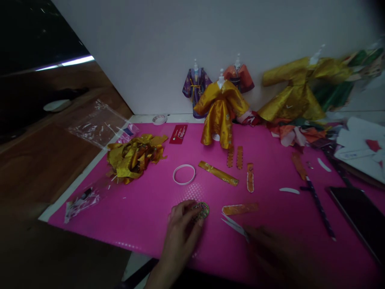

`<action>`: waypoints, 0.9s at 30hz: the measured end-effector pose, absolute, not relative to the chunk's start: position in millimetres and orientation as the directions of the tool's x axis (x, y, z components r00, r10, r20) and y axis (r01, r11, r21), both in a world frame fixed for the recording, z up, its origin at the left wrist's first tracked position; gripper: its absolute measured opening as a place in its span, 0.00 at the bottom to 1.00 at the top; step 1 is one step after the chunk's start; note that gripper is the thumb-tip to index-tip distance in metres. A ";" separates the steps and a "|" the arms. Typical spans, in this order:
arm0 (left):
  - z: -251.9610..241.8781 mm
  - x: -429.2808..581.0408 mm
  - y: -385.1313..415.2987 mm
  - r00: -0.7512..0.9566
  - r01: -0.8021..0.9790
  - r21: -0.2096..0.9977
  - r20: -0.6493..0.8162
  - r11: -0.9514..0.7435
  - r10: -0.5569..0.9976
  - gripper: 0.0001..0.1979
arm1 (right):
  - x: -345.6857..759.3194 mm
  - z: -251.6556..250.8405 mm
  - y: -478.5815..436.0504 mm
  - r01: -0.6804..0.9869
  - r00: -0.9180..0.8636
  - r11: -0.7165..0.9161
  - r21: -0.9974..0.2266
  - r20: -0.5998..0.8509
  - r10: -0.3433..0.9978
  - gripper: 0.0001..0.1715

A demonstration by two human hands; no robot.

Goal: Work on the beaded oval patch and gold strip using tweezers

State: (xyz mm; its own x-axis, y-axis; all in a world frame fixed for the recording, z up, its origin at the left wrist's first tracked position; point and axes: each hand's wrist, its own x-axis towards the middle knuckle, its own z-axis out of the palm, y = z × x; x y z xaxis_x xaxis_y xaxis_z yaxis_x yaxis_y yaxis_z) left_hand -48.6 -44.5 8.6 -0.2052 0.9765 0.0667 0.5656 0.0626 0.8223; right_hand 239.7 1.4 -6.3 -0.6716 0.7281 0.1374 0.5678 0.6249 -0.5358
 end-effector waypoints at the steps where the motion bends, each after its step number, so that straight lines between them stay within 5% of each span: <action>1: 10.2 -49.2 -44.2 -0.231 0.498 0.862 0.032 0.090 0.972 0.13 | 239.4 -5.9 1.4 0.565 -0.671 0.639 -0.522 0.160 0.724 0.29; 5: 14.0 -48.1 -47.2 -0.348 0.101 0.976 -0.148 0.194 0.926 0.12 | 235.7 -1.8 1.2 0.554 -0.664 0.679 -0.482 0.236 0.709 0.27; 10: 11.9 -51.1 -52.0 -0.372 -0.338 0.907 -0.373 0.250 0.850 0.18 | 227.8 1.4 4.2 0.525 -0.649 0.697 -0.489 0.300 0.699 0.25; 16: 26.0 -60.6 -53.6 -0.150 -0.636 0.699 -0.527 0.326 0.837 0.16 | 209.5 1.5 5.9 0.449 -0.680 0.741 -0.499 0.348 0.646 0.31; 21: 38.7 -54.9 -54.5 0.188 -0.884 0.293 -0.493 0.365 0.850 0.19 | 193.6 -1.3 0.7 0.422 -0.688 0.741 -0.523 0.348 0.637 0.33; 27: 42.7 -47.9 -54.8 0.220 -0.912 0.215 -0.465 0.350 0.858 0.19 | 187.9 -0.3 0.5 0.439 -0.700 0.746 -0.501 0.329 0.633 0.34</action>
State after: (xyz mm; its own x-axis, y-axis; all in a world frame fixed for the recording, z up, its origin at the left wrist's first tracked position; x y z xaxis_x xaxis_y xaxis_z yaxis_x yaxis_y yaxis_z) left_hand -47.9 -54.8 42.7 0.2199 0.8577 -0.4648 -0.9116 0.3503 0.2152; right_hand 187.9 0.5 -0.3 -0.7002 0.6334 0.3294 0.4389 0.7458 -0.5012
